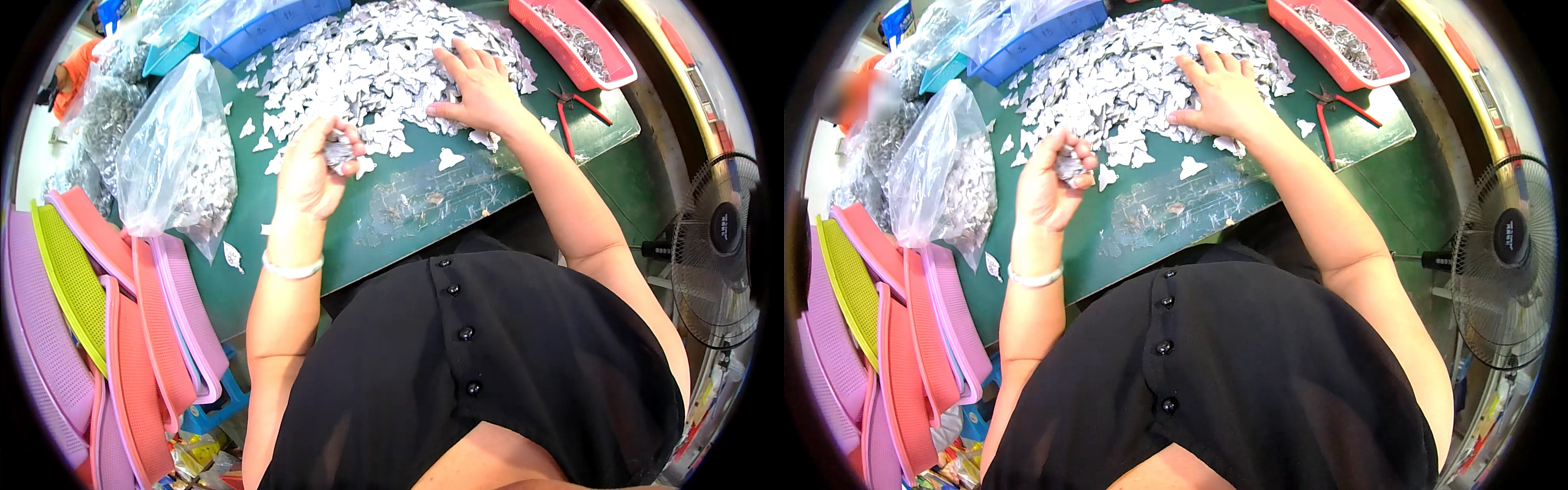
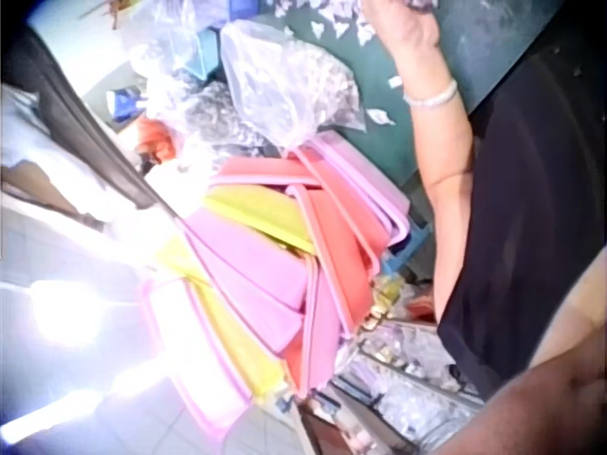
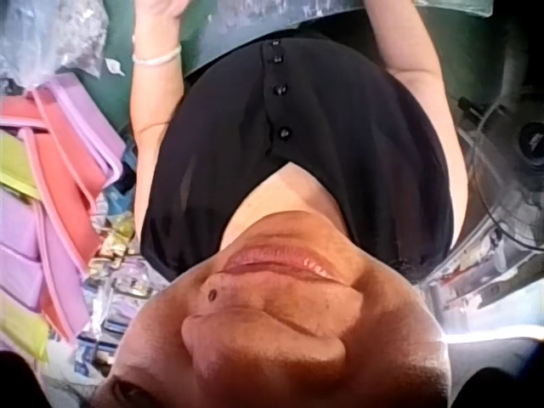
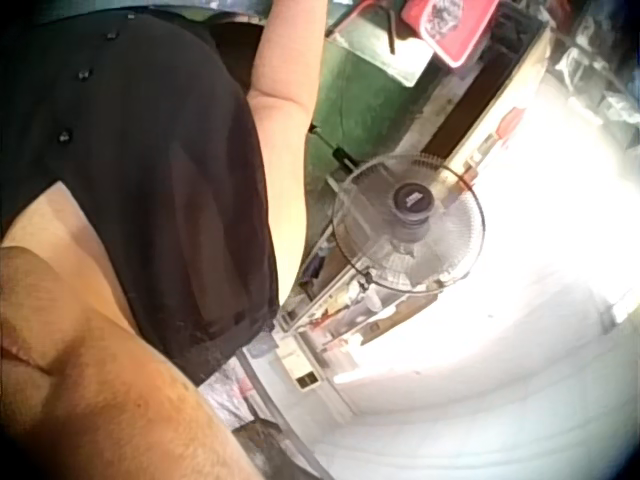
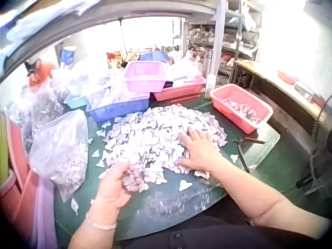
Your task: The person repeatedly picks up small silver star-shaped pieces from a green table and joins them together by hand. They handle the pieces one at a time, occasionally gathering several in one hand before continuing to connect them. The workspace includes a plastic bag of loose pieces, a red tray, and a pair of pliers on the table.
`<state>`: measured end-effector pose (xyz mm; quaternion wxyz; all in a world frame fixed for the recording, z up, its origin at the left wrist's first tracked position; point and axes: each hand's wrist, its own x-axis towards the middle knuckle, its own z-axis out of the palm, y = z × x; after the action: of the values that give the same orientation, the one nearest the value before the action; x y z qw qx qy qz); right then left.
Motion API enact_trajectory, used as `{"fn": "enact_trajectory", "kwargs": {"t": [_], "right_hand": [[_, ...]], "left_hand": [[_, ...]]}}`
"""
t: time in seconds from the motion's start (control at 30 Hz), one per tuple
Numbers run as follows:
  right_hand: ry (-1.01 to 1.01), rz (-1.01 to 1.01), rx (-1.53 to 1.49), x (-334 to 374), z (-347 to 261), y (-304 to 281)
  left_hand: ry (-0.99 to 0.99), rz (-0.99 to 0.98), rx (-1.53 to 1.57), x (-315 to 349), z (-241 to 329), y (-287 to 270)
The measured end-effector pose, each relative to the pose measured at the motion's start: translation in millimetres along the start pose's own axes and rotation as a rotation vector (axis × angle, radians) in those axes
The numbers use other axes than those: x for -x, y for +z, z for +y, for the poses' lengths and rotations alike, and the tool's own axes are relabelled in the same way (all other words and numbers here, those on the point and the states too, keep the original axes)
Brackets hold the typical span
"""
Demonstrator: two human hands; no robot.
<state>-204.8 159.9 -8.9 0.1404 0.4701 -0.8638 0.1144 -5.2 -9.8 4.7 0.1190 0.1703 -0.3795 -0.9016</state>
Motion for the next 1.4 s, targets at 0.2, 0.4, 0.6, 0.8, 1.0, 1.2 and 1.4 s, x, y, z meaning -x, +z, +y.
{"fn": "enact_trajectory", "kwargs": {"t": [0.2,0.4,0.6,0.8,1.0,1.2,1.4], "right_hand": [[-0.142,-0.08,-0.03,-20,-4,-6],[-0.331,-0.143,0.02,-22,-24,-6],[-0.327,-0.198,0.073,-36,-21,-9],[-0.3,-0.115,0.111,-34,-16,-2],[-0.309,-0.109,-0.001,-52,-23,-2],[-0.314,-0.096,-0.007,-73,-34,15],[-0.439,-0.013,0.012,-80,-34,16]], "left_hand": [[0.403,0.107,-0.323,35,91,13],[0.833,0.543,-0.837,35,182,-12],[0.405,0.635,-1.739,12,196,-88],[0.351,0.559,-1.674,27,184,-71],[0.797,0.552,-1.617,58,152,-27],[1.142,0.357,-1.654,70,86,-2],[0.949,0.242,-1.56,65,33,-19]]}}
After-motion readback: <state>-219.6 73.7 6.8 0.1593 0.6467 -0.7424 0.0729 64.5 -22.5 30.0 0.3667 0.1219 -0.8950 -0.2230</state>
